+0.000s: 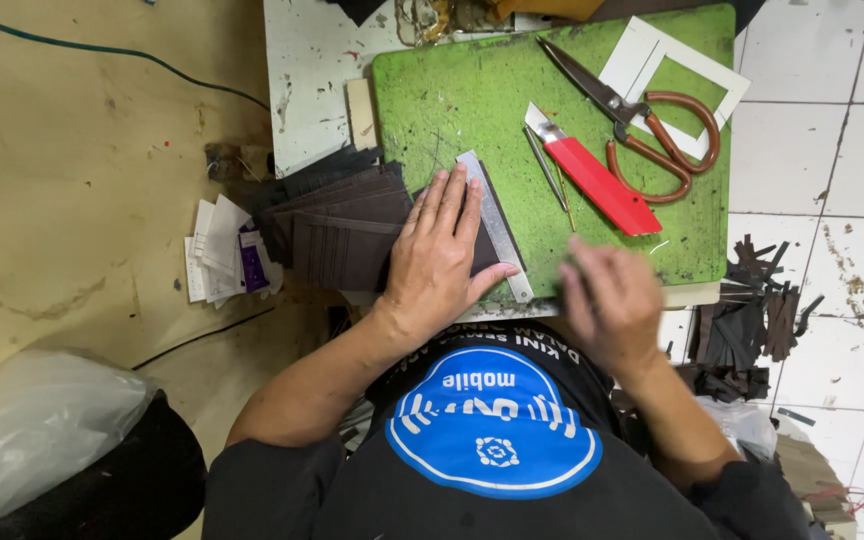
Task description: Trimming the edges of leather wallet components using scissors and a utility knife on a cutting mat.
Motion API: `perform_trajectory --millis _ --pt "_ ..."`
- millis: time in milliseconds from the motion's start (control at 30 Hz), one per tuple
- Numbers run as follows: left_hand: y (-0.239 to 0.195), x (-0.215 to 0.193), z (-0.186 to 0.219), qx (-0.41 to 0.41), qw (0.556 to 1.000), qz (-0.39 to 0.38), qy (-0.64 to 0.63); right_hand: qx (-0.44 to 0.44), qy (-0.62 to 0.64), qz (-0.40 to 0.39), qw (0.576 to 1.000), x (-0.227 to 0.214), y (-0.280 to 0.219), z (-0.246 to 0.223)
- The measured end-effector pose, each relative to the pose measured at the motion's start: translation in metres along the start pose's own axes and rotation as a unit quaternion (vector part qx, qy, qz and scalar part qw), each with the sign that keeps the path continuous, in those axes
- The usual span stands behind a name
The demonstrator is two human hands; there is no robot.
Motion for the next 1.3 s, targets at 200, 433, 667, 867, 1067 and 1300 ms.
perform_trajectory --millis 200,433,667,867,1067,1300 --pt "0.007 -0.006 0.004 0.012 1.000 -0.014 0.023 -0.038 -0.187 0.048 0.981 -0.004 0.071 0.000" --pt "0.008 -0.005 0.005 0.014 0.999 -0.021 0.033 0.030 -0.141 -0.037 0.989 0.016 0.079 0.024" --pt "0.011 -0.007 0.006 0.022 0.999 -0.020 0.027 0.285 0.365 -0.247 0.851 -0.020 0.043 -0.030" --pt "0.014 -0.012 0.008 0.029 0.999 -0.011 0.015 0.192 0.242 -0.249 0.918 -0.026 0.038 -0.065" --pt "0.015 -0.013 0.006 0.031 0.999 -0.015 0.009 0.119 0.122 -0.172 0.970 -0.018 0.045 -0.075" --pt "0.016 -0.013 0.005 0.025 0.999 -0.026 0.001 0.096 0.078 -0.183 0.975 -0.003 0.047 -0.073"
Point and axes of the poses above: each hand's wrist, its own y-axis towards the middle knuckle, its own x-axis out of the palm, z = x × y, the point moved 5 cm from there along y, towards the middle knuckle, and after that the axes turned 13 degrees about x, right-handed, at the moved point
